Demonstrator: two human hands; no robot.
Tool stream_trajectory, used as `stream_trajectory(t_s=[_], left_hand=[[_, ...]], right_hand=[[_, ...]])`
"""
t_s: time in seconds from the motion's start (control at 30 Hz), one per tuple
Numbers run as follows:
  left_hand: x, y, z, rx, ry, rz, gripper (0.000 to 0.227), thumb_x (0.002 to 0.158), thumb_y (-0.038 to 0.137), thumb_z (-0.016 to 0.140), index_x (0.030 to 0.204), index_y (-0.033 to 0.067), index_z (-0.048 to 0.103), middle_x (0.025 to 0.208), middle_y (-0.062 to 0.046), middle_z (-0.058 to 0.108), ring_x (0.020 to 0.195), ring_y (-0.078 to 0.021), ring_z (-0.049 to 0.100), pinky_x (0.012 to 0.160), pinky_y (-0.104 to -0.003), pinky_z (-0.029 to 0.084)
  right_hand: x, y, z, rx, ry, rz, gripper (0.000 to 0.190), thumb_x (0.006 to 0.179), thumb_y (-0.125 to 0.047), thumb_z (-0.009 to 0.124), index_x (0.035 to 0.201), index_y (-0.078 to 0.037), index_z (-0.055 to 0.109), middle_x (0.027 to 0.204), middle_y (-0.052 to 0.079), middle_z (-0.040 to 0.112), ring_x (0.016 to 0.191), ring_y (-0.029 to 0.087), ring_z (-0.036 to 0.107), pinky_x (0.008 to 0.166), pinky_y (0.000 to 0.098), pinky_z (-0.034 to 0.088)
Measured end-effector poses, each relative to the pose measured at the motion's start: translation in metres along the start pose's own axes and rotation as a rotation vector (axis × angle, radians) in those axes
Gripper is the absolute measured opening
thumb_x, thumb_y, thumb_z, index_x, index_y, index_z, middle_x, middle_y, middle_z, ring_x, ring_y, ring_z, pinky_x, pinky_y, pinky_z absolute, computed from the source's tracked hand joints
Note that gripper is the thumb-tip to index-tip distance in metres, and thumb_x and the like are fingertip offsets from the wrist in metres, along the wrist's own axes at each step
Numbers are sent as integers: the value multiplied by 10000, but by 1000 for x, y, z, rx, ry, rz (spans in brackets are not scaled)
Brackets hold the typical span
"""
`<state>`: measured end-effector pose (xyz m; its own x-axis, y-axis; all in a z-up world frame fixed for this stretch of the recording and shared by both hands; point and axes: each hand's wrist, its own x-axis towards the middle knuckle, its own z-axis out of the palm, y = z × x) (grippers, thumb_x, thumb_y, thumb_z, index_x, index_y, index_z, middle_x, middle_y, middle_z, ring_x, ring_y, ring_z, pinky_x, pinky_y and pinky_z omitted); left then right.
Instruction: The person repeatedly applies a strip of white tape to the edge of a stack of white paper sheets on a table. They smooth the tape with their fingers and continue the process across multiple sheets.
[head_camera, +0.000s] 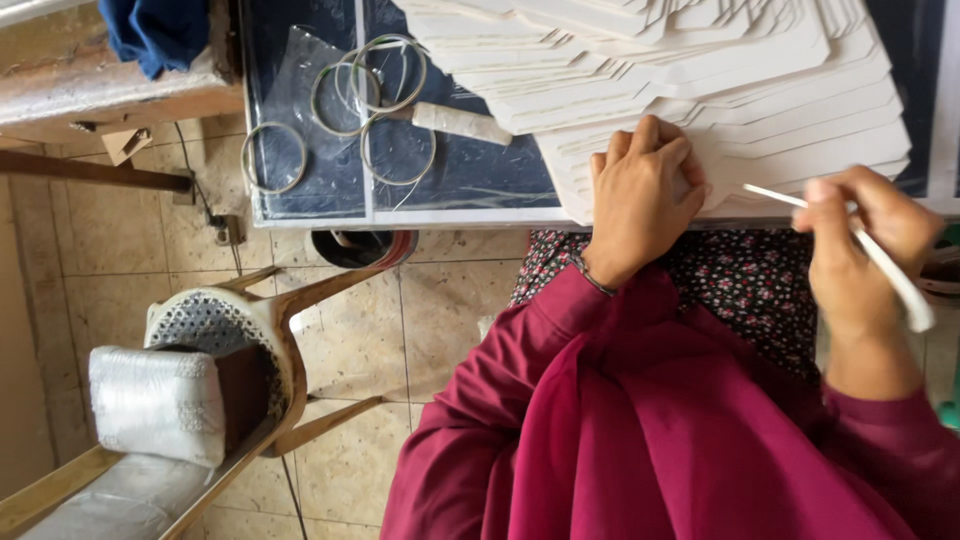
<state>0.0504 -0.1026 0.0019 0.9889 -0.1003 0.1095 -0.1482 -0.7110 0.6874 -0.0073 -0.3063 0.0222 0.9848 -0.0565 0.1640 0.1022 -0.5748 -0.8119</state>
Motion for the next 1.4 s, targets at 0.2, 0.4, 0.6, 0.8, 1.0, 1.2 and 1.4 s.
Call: stream_trajectory(t_s=[0.2,0.4,0.6,0.8,1.0,1.2,1.4], left_hand=[[-27,-46,-84,-570,134,54,182,954,-66,595,1044,91,615,1035,-63,635,860,-160,604,749,-268,509],[-45,-89,-93,-446,39,78,70,901,179,754,955,198,715,1179,30,719,1037,-296,693,916,-383,517],[-49,-75,-83,-309,43,-56,145,798,236,822,866,191,702,1183,38,609,1049,-283,586,919,-385,371],[-51,-69,-79,-163,33,-109,147,794,275,791,866,245,667,1222,43,585,1077,-244,606,905,-429,375],[-54,-67,-79,-183,86,-24,130,858,236,789,909,268,674,1216,45,564,1111,-208,584,914,-424,334],[-73,-77,-37,229,255,346,441,891,248,910,1258,398,717,1449,19,566,1252,-271,466,950,-436,310],[-73,-12,-22,429,172,420,358,1073,294,671,1421,374,643,1501,95,588,1260,-196,598,1050,-431,314]], right_hand=[[30,-38,46,130,-429,-183,315,1067,-37,650,759,-20,717,1052,117,658,998,206,668,974,326,496],[32,-48,86,22,-403,-160,398,1109,-218,668,749,-49,693,1036,70,561,1029,310,540,1044,497,350],[28,-44,95,-170,-338,-184,384,1093,-221,707,738,-89,652,1003,26,531,1040,270,529,979,427,353],[33,-20,50,-233,-226,-329,276,933,-26,923,829,8,670,859,140,635,813,306,567,814,432,433],[29,16,27,-171,-134,-218,340,977,-23,946,799,3,658,806,104,599,823,255,525,842,382,415],[23,24,37,-298,-25,-346,465,929,-191,1015,766,-52,602,822,38,557,886,288,539,904,446,393],[29,8,20,-324,-161,-418,335,893,-114,961,905,-44,634,1035,130,586,1040,345,557,972,464,414]])
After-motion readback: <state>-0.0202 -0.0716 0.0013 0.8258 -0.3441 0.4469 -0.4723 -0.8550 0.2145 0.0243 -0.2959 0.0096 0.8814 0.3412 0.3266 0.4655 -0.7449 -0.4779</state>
